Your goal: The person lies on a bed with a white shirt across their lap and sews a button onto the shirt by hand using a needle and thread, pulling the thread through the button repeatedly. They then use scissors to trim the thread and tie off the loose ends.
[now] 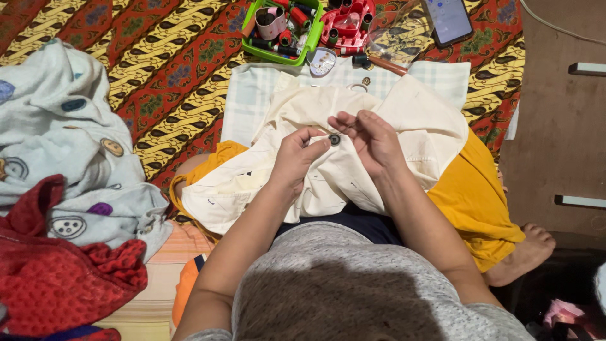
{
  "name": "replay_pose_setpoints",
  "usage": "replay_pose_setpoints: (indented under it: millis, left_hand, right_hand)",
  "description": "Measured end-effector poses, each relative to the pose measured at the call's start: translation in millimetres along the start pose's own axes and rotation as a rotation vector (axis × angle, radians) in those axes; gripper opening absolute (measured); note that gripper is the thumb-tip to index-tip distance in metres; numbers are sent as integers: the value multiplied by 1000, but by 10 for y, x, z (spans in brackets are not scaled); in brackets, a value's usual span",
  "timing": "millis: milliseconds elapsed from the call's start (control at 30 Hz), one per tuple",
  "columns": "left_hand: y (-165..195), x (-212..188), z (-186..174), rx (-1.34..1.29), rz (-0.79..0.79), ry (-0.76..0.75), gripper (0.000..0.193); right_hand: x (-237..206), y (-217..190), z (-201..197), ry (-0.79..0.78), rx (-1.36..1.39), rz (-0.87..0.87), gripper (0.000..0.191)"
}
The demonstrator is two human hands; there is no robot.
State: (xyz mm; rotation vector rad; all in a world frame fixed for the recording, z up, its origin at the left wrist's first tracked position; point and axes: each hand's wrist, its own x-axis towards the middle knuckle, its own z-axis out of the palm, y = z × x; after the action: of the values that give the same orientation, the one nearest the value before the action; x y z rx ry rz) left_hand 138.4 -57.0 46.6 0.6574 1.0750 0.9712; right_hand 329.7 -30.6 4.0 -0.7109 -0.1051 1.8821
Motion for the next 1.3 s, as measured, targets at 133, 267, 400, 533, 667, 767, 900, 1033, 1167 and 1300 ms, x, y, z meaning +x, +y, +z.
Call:
replay_pose_setpoints:
  millis: [133, 267, 400, 533, 667, 767, 900, 1033, 1167, 1300]
  left_hand:
    - [-36, 21, -10, -154, -123, -9, 7]
    - [-62, 56, -34, -117, -107, -9, 7]
    - [-93, 64, -58, -118, -108, -3, 7]
    - [-85, 71, -57, -133, -125, -5, 8]
    - [-56, 48, -43, -140, -134, -7, 10]
    - [-33, 40, -49, -138, -140, -17, 13]
    - [-38, 41, -53, -132, -138, -34, 16]
    - [-54, 42, -41, -97, -119, -57, 14]
    - [-39, 19, -42, -120, -146, -66, 15]
    - [-22, 11, -30, -119, -157, -51, 15]
  right_hand:
    - [-16, -53, -15, -122, 67, -64, 11]
    - [12, -95, -90, -179, 92, -96, 13]
    - [21, -140, -151, -194, 51, -164, 15]
    - [11, -204, -181, -201, -39, -227, 17]
    - [12, -212, -202, -178, -92, -257, 17]
    - [24, -197, -227, -195, -104, -264, 18]
    - [43, -214, -277, -190, -53, -283, 17]
    - [59, -212, -321, -179, 11, -297, 16]
    - [46, -212, -348, -163, 54, -317, 14]
    - [42, -223, -354, -129, 36, -339, 10]
